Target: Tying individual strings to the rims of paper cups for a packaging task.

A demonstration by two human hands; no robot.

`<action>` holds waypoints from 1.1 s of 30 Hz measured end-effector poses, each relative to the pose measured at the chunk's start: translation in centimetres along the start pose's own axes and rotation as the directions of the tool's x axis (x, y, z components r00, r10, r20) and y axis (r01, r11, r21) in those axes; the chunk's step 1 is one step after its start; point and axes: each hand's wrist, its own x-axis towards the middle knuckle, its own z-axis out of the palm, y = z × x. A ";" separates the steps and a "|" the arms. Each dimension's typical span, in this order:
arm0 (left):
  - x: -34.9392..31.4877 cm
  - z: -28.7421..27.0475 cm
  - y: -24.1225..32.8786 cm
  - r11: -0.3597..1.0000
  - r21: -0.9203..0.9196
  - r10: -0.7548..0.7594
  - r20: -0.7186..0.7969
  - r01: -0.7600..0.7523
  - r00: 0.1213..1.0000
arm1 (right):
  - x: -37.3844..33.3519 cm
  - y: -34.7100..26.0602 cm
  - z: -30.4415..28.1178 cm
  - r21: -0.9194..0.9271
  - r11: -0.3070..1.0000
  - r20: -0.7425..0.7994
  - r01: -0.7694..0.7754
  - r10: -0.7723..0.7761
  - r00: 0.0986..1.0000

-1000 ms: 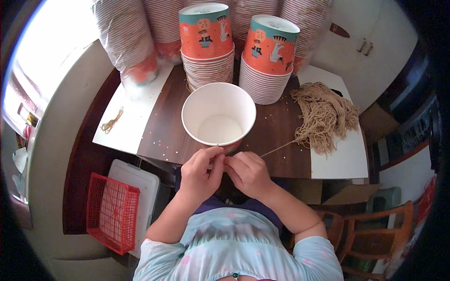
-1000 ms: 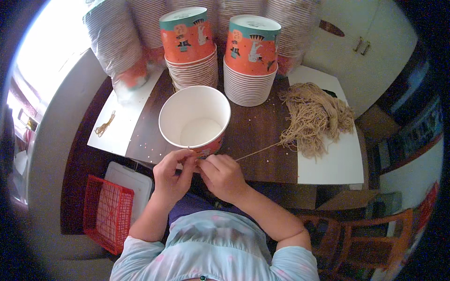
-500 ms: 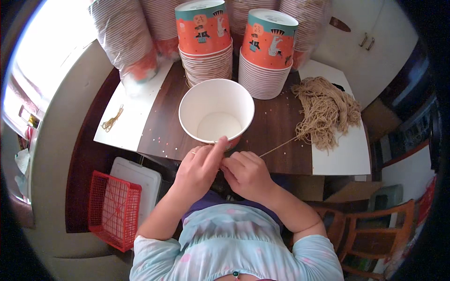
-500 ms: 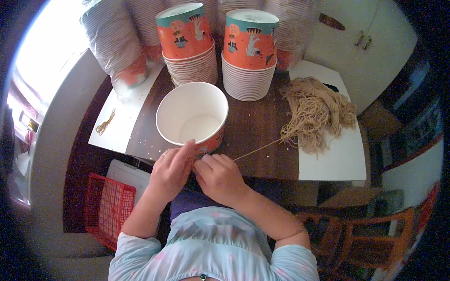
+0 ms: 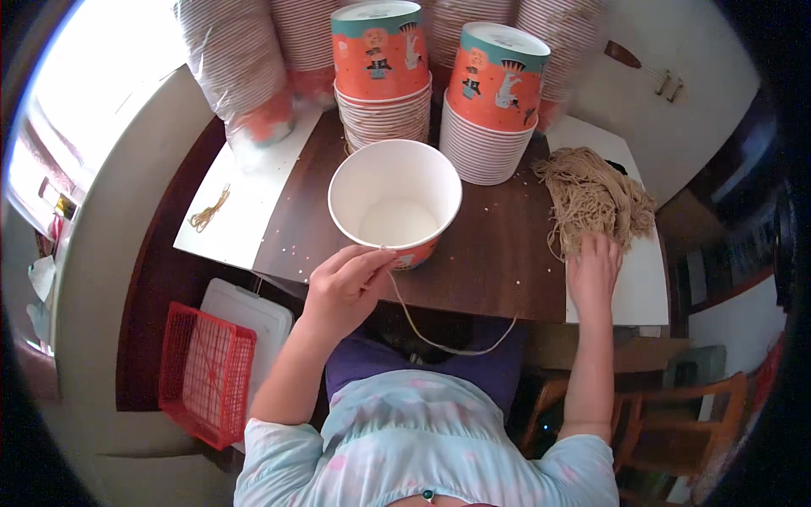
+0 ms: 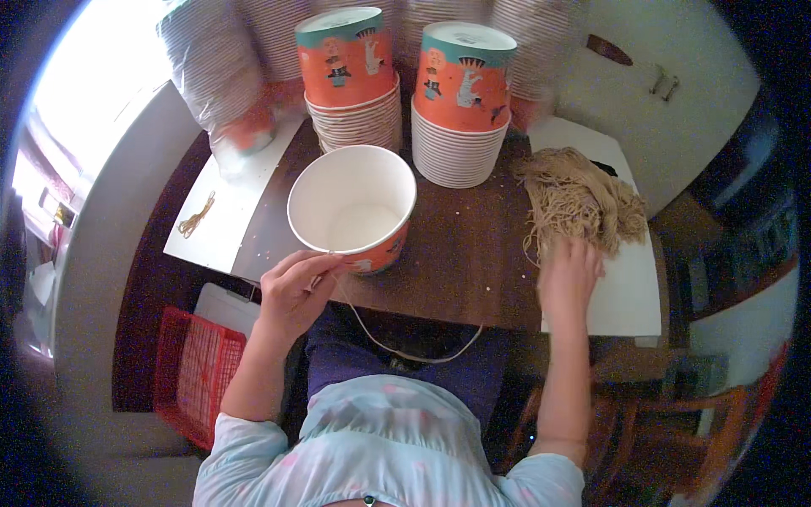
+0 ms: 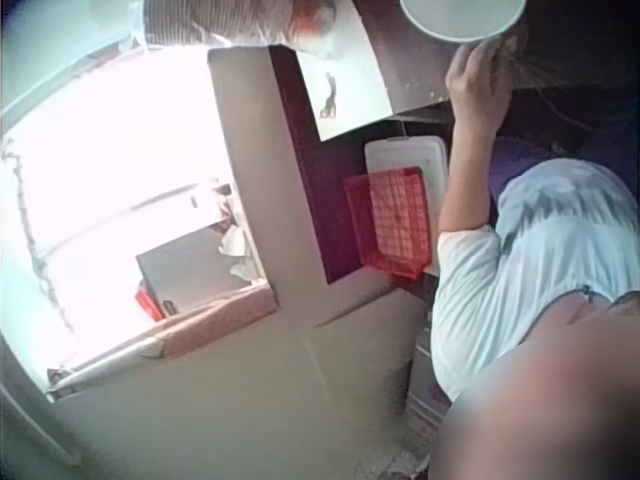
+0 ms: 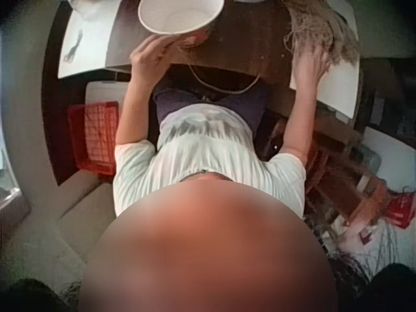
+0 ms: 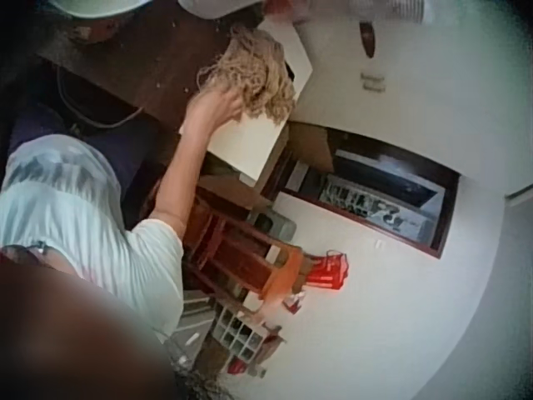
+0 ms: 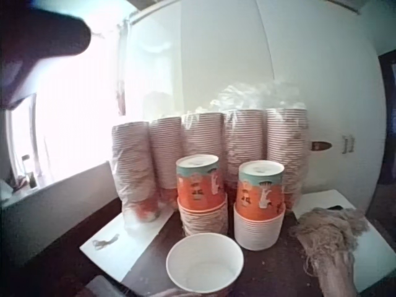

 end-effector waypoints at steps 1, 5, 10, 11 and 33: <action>0.0 0.2 0.1 1.000 0.000 -0.011 -0.003 0.011 1.000 | 0.7 -2.9 -2.5 0.214 0.975 -0.010 0.051 -0.050 0.999; -0.1 0.5 0.7 0.999 0.038 -0.010 0.005 0.010 1.000 | 0.6 -12.6 -8.1 0.862 0.467 -0.052 0.195 -0.301 0.952; 0.0 0.7 1.0 0.995 0.076 0.055 0.064 -0.060 0.996 | 2.3 -17.6 -7.5 0.914 0.360 -0.064 0.189 -0.333 0.941; -0.3 0.8 0.4 0.995 0.085 0.050 0.073 -0.056 0.996 | 2.5 -17.8 -7.2 0.934 0.332 -0.005 0.132 -0.359 0.933; -3.1 4.5 1.0 0.489 -0.819 -0.535 -0.010 0.300 0.845 | 1.1 -18.3 -3.8 0.854 -0.174 0.455 -0.491 -0.211 0.865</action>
